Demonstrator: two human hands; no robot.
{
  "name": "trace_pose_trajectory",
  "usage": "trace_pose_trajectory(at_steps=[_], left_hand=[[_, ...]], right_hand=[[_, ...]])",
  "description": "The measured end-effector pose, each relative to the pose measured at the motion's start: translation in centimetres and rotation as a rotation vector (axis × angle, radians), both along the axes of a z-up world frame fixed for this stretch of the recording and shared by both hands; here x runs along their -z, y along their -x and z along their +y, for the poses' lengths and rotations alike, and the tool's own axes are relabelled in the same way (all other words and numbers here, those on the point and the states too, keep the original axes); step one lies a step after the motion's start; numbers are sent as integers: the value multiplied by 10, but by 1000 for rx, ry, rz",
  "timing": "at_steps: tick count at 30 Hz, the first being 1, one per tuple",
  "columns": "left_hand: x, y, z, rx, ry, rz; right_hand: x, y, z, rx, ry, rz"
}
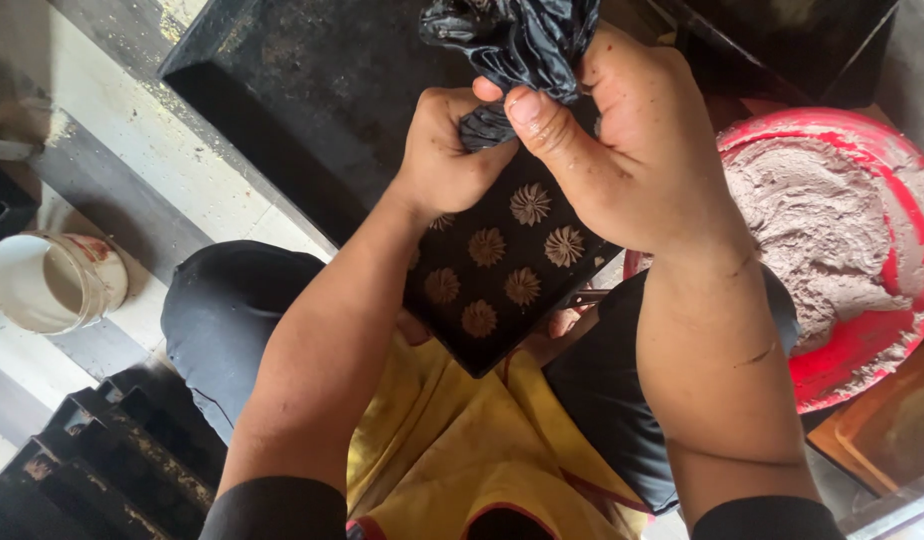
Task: The person is piping dough into small flower shapes onto a baking tray and refilling the piping bag with chocolate-colored dough.
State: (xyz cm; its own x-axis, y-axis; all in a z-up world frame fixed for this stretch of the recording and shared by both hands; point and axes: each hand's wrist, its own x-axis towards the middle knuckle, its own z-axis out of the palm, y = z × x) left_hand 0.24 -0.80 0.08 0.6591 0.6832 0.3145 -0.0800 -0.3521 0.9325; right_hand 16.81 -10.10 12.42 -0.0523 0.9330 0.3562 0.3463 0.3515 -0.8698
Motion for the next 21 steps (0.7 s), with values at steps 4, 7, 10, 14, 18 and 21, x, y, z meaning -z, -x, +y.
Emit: trace_pose_trajectory(at_steps=[4, 7, 10, 14, 18, 21], left_hand=[[4, -7, -17, -203, 84, 82], [6, -13, -28, -380, 46, 31], [-3, -18, -32, -446, -7, -24], [-8, -19, -16, -263, 89, 61], [-31, -29, 7, 208, 105, -33], [-20, -39, 21, 311, 97, -113]], right_hand=[[-5, 2, 2, 13, 21, 3], [2, 0, 3, -14, -13, 3], [1, -2, 2, -44, -53, 3], [-9, -7, -3, 22, -88, -1], [-8, -17, -13, 69, -79, 208], [1, -24, -17, 37, -117, 308]])
